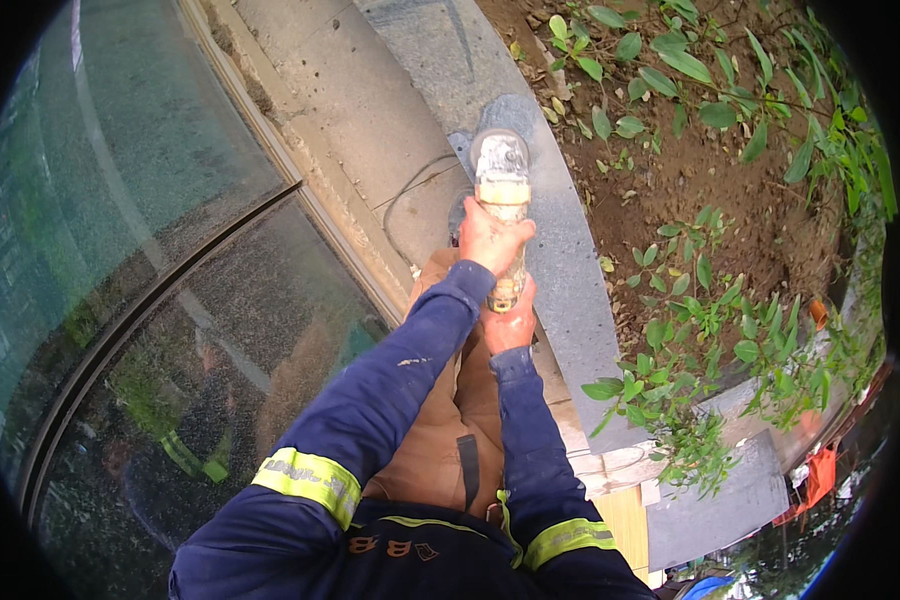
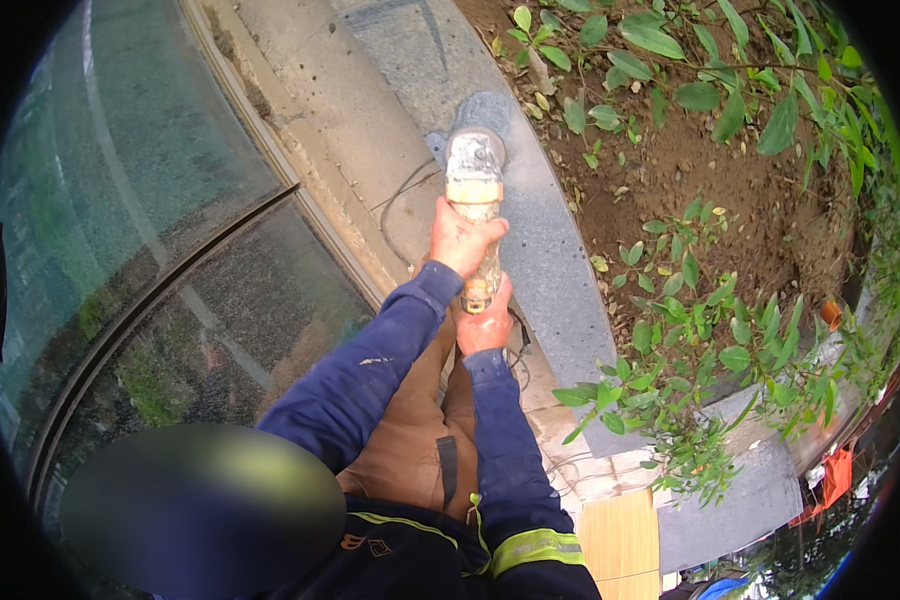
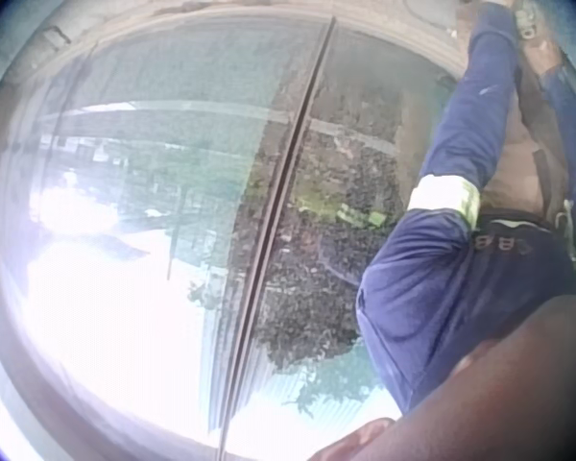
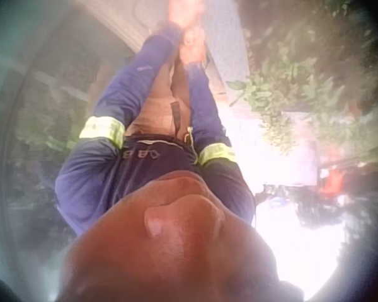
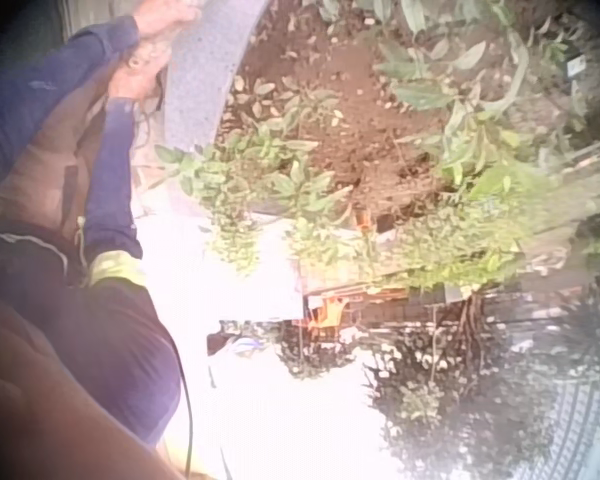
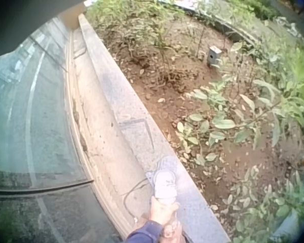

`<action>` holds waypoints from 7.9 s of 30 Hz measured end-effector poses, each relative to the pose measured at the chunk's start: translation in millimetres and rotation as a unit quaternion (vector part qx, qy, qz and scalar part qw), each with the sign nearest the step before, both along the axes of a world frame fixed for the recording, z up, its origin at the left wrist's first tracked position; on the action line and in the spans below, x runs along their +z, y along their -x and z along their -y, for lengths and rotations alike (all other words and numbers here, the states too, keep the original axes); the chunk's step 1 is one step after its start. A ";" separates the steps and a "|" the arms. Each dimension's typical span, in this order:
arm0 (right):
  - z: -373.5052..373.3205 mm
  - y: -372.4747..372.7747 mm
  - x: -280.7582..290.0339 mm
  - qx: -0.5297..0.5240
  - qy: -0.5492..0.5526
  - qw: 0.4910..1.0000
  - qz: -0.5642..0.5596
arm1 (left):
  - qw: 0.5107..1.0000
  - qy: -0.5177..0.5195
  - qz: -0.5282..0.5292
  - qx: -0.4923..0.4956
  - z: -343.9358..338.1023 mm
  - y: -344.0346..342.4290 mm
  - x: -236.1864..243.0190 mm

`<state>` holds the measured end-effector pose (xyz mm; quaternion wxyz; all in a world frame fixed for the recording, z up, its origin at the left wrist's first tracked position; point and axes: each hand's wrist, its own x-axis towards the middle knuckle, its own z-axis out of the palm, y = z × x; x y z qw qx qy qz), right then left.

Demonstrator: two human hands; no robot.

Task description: The person uses a handheld angle grinder to grind a concrete curb edge. The tool is held with both hands and moved along the curb surface, producing dust as the concrete is abraded.

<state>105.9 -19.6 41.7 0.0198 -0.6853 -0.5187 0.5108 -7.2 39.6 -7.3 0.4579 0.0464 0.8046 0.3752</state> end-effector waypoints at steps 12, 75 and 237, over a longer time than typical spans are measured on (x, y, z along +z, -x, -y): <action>-6.7 -24.7 11.8 -0.006 0.014 1.000 0.004 | 0.997 0.060 0.018 -0.032 -12.0 -22.4 25.2; -34.3 20.0 15.6 -0.049 0.001 0.999 0.020 | 0.994 0.060 0.049 -0.074 -57.4 18.9 36.8; 14.0 -55.6 -5.4 -0.056 0.019 0.998 -0.020 | 0.999 0.011 0.015 -0.034 -0.7 -56.6 15.4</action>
